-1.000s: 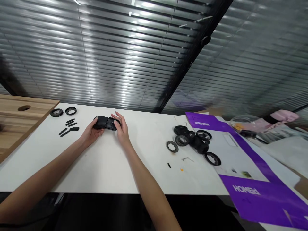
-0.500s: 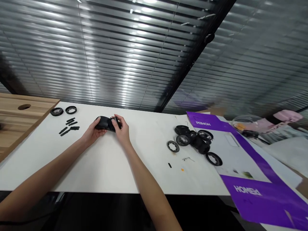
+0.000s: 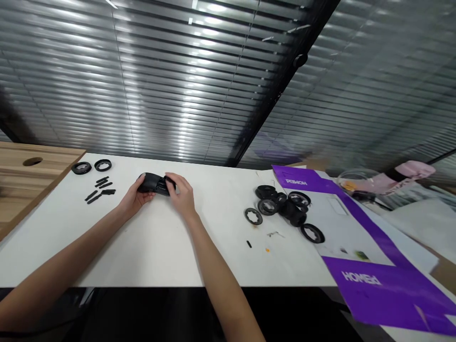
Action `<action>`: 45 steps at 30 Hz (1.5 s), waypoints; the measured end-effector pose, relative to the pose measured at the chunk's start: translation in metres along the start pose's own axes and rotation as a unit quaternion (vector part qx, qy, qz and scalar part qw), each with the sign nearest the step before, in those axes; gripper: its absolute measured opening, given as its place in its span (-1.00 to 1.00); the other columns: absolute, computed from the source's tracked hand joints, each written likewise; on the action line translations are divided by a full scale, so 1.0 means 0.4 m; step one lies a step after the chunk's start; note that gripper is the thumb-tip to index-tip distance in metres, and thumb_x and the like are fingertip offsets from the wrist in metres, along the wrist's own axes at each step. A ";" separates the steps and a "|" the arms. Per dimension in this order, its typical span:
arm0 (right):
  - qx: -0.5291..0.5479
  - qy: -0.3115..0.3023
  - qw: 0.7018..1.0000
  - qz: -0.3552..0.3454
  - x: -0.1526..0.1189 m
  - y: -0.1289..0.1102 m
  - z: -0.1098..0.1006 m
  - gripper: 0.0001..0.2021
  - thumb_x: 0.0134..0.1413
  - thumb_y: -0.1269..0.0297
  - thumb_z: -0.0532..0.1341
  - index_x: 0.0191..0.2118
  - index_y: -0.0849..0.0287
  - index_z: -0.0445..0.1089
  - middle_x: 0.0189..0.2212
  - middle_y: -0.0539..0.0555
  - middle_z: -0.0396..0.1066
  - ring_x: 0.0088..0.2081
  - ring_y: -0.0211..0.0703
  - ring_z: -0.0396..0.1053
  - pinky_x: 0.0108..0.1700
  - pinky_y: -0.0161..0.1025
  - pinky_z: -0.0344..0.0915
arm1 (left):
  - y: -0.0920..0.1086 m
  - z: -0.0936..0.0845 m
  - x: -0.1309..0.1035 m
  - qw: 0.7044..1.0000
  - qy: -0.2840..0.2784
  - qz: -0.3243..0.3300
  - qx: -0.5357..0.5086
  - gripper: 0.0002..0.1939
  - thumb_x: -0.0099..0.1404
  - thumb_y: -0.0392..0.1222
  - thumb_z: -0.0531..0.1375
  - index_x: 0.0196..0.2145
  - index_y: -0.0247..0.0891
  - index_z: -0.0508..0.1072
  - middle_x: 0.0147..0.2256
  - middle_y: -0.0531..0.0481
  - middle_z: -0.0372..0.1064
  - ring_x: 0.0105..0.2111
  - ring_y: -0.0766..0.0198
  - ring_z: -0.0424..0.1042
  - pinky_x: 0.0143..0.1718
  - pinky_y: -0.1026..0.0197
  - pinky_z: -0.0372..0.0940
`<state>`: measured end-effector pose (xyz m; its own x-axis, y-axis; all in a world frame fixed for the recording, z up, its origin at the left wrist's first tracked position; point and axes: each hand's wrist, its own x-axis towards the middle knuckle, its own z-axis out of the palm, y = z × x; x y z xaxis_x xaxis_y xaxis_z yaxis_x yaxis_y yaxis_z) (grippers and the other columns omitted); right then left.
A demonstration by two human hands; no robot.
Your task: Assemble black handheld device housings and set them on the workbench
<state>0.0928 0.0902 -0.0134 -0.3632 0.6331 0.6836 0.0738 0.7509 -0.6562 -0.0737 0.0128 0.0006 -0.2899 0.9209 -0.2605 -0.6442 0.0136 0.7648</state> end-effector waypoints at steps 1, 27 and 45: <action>-0.001 -0.026 0.999 -0.027 -0.003 -0.004 0.003 -0.70 0.38 0.12 0.22 0.11 0.00 0.53 0.11 0.18 0.54 0.16 0.03 0.48 0.26 0.03 0.40 | 0.001 0.000 0.000 1.000 0.002 -0.002 -0.004 -0.68 0.35 0.02 0.36 -0.24 -0.35 0.51 -0.47 -0.09 0.51 -0.54 0.27 0.52 -0.45 0.30 0.50; 0.373 -0.016 0.848 0.376 0.024 -0.039 0.039 -0.58 -0.03 0.00 0.49 -0.11 0.11 0.50 -0.39 -0.05 0.50 -0.56 -0.26 0.47 -0.53 -0.27 0.54 | 0.006 0.006 0.001 1.000 0.004 -0.009 -0.014 -0.66 0.31 0.02 0.39 -0.22 -0.32 0.47 -0.46 -0.06 0.51 -0.53 0.26 0.53 -0.41 0.28 0.48; 0.412 -0.050 0.819 0.396 0.022 -0.057 0.033 -0.52 0.07 0.02 0.44 0.07 0.03 0.42 -0.37 -0.02 0.55 -0.48 -0.16 0.55 -0.56 -0.27 0.53 | 0.000 -0.012 0.001 0.998 -0.060 0.013 0.000 -0.63 0.23 0.04 0.44 -0.26 -0.35 0.53 -0.45 -0.10 0.51 -0.46 0.24 0.51 -0.30 0.23 0.47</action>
<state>0.0757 0.0762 0.0034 -0.5817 0.8110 -0.0633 -0.3131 -0.2951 -0.9027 -0.0773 0.0112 -0.0026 -0.2207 0.9607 -0.1683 -0.6380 -0.0117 0.7699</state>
